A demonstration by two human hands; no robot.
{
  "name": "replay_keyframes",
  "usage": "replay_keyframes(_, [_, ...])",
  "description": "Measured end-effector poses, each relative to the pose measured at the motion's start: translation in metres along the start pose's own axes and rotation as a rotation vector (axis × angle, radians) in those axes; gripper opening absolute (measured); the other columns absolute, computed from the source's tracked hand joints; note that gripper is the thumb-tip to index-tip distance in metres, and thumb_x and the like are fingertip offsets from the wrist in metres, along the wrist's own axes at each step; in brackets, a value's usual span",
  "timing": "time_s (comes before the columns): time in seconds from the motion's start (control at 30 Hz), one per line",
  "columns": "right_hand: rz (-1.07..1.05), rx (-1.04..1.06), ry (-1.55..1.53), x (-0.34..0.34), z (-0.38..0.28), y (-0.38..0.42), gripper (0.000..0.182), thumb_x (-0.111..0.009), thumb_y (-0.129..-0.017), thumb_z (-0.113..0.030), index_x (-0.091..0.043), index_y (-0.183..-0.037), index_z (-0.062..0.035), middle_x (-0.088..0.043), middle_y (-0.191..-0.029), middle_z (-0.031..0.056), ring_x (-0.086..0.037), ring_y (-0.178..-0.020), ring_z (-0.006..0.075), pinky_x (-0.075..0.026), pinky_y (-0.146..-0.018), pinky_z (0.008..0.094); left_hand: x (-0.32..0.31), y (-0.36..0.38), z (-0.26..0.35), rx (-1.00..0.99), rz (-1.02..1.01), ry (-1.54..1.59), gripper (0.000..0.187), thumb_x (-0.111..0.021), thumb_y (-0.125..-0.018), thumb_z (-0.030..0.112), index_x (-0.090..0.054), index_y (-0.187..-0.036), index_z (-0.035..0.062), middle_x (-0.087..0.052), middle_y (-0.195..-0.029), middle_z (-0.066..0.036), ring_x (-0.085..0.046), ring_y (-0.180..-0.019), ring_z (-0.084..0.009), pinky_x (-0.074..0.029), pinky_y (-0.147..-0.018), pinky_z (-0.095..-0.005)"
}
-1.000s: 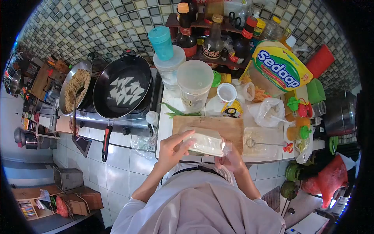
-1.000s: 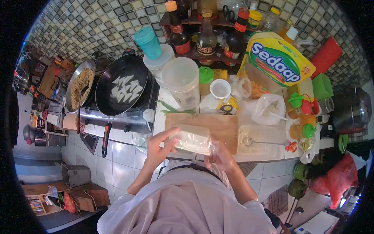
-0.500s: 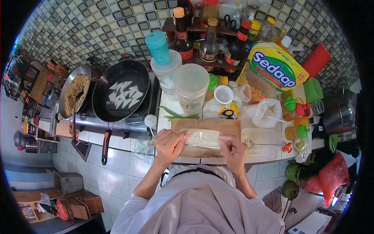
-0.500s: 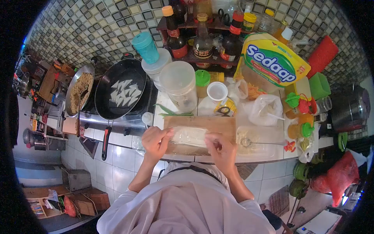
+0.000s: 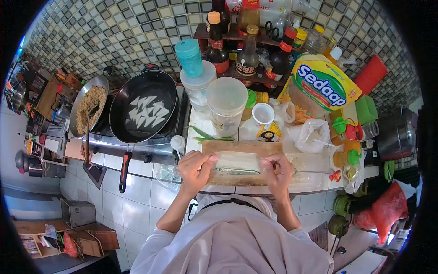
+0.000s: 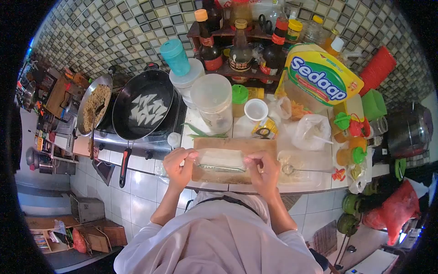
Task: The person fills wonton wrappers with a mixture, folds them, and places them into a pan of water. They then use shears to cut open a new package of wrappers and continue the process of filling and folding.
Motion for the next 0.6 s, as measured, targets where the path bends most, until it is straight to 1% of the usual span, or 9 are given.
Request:
replay_keyframes(0.17, [-0.085, 0.008, 0.080, -0.010, -0.026, -0.024, 0.022, -0.073, -0.074, -0.010, -0.062, -0.092, -0.0042, -0.059, -0.081, 0.0066, -0.056, -0.075, 0.0135, -0.043, -0.062, 0.0265, -0.003, 0.000, -0.008, -0.002, 0.068, 0.029, 0.003, -0.066, -0.075, 0.004, -0.067, -0.075, 0.0013, -0.056, -0.054, -0.006, -0.047, -0.044, -0.0176, -0.035, -0.047, -0.0289])
replay_keyframes(0.23, [-0.129, 0.170, 0.170, -0.025, -0.045, -0.028, 0.022, -0.075, -0.068, -0.007, -0.065, -0.088, -0.0055, -0.056, -0.082, 0.0065, -0.052, -0.075, 0.0163, -0.041, -0.066, 0.0283, -0.002, 0.000, -0.008, 0.008, 0.071, 0.034, 0.003, -0.067, -0.075, 0.004, -0.067, -0.075, 0.0014, -0.054, -0.053, -0.005, -0.045, -0.042, -0.0174, -0.034, -0.046, -0.0290])
replay_keyframes(0.33, [-0.234, 0.116, 0.016, -0.035, -0.021, -0.022, 0.017, -0.077, -0.065, -0.006, -0.068, -0.079, -0.0076, -0.059, -0.079, 0.0058, -0.052, -0.072, 0.0183, -0.040, -0.068, 0.0294, -0.002, 0.000, -0.009, 0.061, 0.017, 0.006, 0.003, -0.067, -0.075, 0.006, -0.068, -0.074, 0.0026, -0.054, -0.055, -0.006, -0.048, -0.049, -0.0178, -0.035, -0.049, -0.0285])
replay_keyframes(0.37, [-0.235, 0.116, 0.015, -0.034, -0.019, -0.022, 0.017, -0.077, -0.065, -0.006, -0.068, -0.079, -0.0076, -0.059, -0.079, 0.0058, -0.052, -0.072, 0.0183, -0.040, -0.068, 0.0294, -0.001, 0.000, -0.006, 0.029, 0.014, -0.061, 0.006, -0.069, -0.074, 0.009, -0.068, -0.077, 0.0041, -0.055, -0.061, -0.006, -0.050, -0.057, -0.0187, -0.036, -0.053, -0.0294])
replay_keyframes(0.4, [-0.228, 0.155, 0.073, -0.032, -0.025, -0.025, 0.015, -0.076, -0.064, -0.005, -0.068, -0.076, -0.0081, -0.060, -0.078, 0.0045, -0.052, -0.072, 0.0185, -0.040, -0.069, 0.0299, 0.000, -0.002, -0.001, -0.004, 0.012, -0.126, 0.010, -0.071, -0.073, 0.012, -0.068, -0.079, 0.0056, -0.057, -0.067, -0.005, -0.052, -0.065, -0.0195, -0.038, -0.057, -0.0302])
replay_keyframes(0.43, [-0.221, 0.193, 0.131, -0.031, -0.029, -0.026, 0.013, -0.076, -0.063, -0.004, -0.068, -0.072, -0.0086, -0.061, -0.076, 0.0032, -0.052, -0.072, 0.0187, -0.040, -0.069, 0.0305, 0.001, -0.005, 0.003, -0.003, 0.012, -0.126, 0.010, -0.071, -0.073, 0.012, -0.068, -0.079, 0.0056, -0.057, -0.067, -0.005, -0.052, -0.065, -0.0195, -0.038, -0.057, -0.0302])
replay_keyframes(0.5, [-0.205, 0.225, 0.159, -0.033, -0.031, -0.024, 0.013, -0.076, -0.063, -0.004, -0.068, -0.072, -0.0091, -0.062, -0.074, 0.0024, -0.052, -0.072, 0.0188, -0.040, -0.069, 0.0305, -0.001, -0.016, 0.021, -0.053, -0.024, -0.168, 0.020, -0.075, -0.069, 0.018, -0.068, -0.085, 0.0091, -0.058, -0.080, -0.004, -0.053, -0.081, -0.0221, -0.039, -0.069, -0.0330])
replay_keyframes(0.53, [-0.189, 0.257, 0.188, -0.033, -0.034, -0.022, 0.013, -0.076, -0.063, -0.003, -0.068, -0.072, -0.0095, -0.062, -0.072, 0.0016, -0.052, -0.072, 0.0189, -0.039, -0.069, 0.0305, -0.002, -0.019, 0.025, -0.051, -0.022, -0.169, 0.020, -0.075, -0.069, 0.018, -0.068, -0.085, 0.0091, -0.058, -0.080, -0.004, -0.053, -0.081, -0.0221, -0.039, -0.069, -0.0330])
replay_keyframes(0.6, [-0.207, 0.257, 0.168, -0.033, -0.033, -0.021, 0.013, -0.076, -0.064, -0.003, -0.069, -0.072, -0.0101, -0.063, -0.072, 0.0017, -0.052, -0.071, 0.0186, -0.040, -0.069, 0.0309, -0.022, -0.020, 0.037, -0.152, -0.216, -0.213, 0.025, -0.076, -0.066, 0.020, -0.067, -0.087, 0.0109, -0.059, -0.085, -0.001, -0.053, -0.085, -0.0224, -0.038, -0.076, -0.0354])
Point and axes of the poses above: each hand's wrist, its own y-axis away from the middle knuckle, its own x-axis out of the back of the hand, z = x × y, the point moved 8 cm from there along -y, towards the middle knuckle
